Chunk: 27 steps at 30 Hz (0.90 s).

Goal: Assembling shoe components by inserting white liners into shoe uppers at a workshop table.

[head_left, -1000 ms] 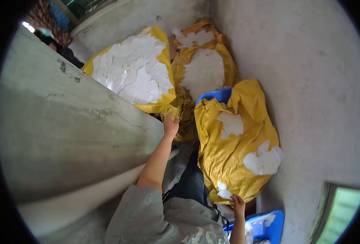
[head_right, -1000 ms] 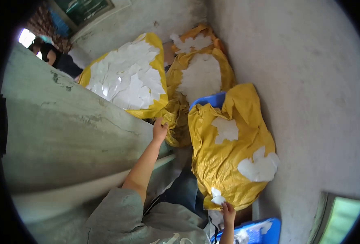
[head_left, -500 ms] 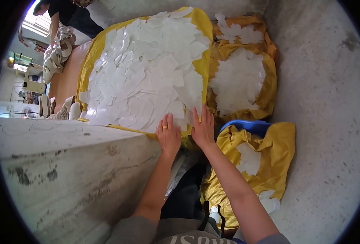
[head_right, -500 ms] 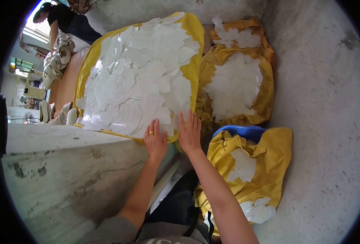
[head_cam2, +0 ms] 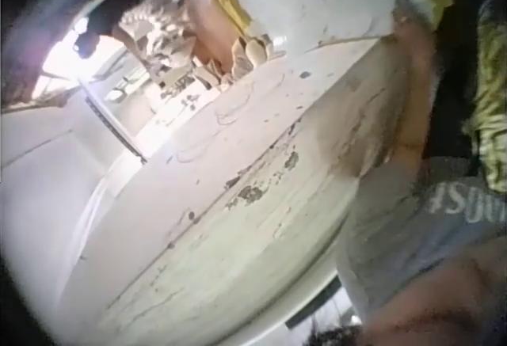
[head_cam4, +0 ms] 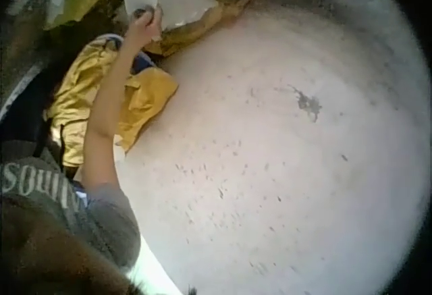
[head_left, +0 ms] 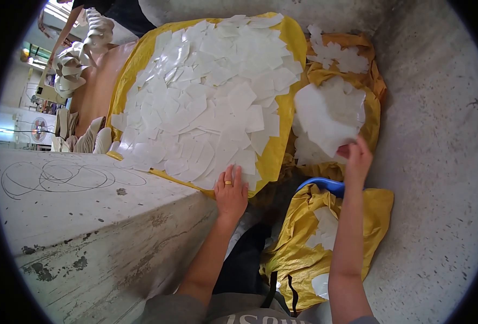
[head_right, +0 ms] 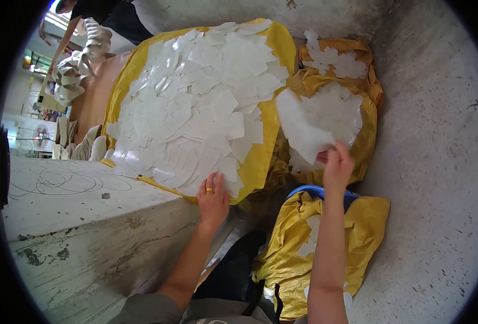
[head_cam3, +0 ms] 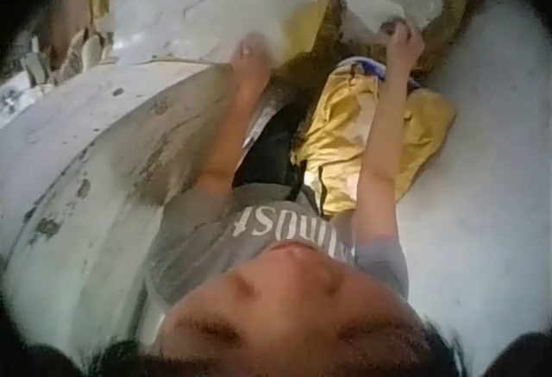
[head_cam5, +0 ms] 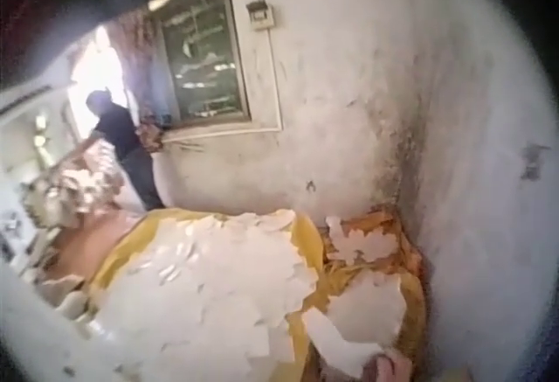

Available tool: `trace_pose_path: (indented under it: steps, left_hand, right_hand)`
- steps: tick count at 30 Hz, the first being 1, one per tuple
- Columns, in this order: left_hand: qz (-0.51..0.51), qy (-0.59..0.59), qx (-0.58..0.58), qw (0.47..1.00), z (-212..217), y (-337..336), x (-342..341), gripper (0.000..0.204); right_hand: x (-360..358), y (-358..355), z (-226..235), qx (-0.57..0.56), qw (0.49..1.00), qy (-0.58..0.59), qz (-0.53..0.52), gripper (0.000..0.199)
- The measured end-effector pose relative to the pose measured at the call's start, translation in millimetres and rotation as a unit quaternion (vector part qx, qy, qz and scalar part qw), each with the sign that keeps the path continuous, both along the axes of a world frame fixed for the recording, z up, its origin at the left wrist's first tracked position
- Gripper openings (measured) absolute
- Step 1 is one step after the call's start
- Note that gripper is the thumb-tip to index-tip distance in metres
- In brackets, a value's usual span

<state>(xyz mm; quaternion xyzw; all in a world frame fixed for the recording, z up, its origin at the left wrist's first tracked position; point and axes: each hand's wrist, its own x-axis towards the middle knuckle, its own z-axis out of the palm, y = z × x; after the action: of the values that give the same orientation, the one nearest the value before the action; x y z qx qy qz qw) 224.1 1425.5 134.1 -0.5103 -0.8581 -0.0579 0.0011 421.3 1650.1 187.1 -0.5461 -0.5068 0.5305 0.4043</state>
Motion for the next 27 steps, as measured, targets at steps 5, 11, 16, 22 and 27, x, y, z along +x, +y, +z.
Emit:
trace_pose_path:
  steps: [5,11,16,22,27]
  left_hand:
    - [0.018,-0.014,0.009,1.000,-2,-1,2,0.051]
    - [0.029,-0.044,0.011,0.999,-5,-5,-1,0.048]
    - [0.028,-0.020,0.040,0.999,-6,-7,4,0.043]
    - [0.066,-0.103,0.209,0.970,-20,-6,-10,0.042]
    - [0.354,-0.415,0.432,0.718,-10,21,-63,0.031]
  right_hand:
    - [-47,6,68,0.245,0.969,0.019,0.005,0.030]
    - [-188,-83,18,0.468,0.784,-0.242,0.327,0.035]
    - [-169,-162,-30,0.387,0.803,-0.184,0.414,0.047]
    - [-30,-215,-38,0.148,0.934,-0.152,0.288,0.027]
    - [142,-294,-61,-0.059,0.933,-0.279,0.221,0.020]
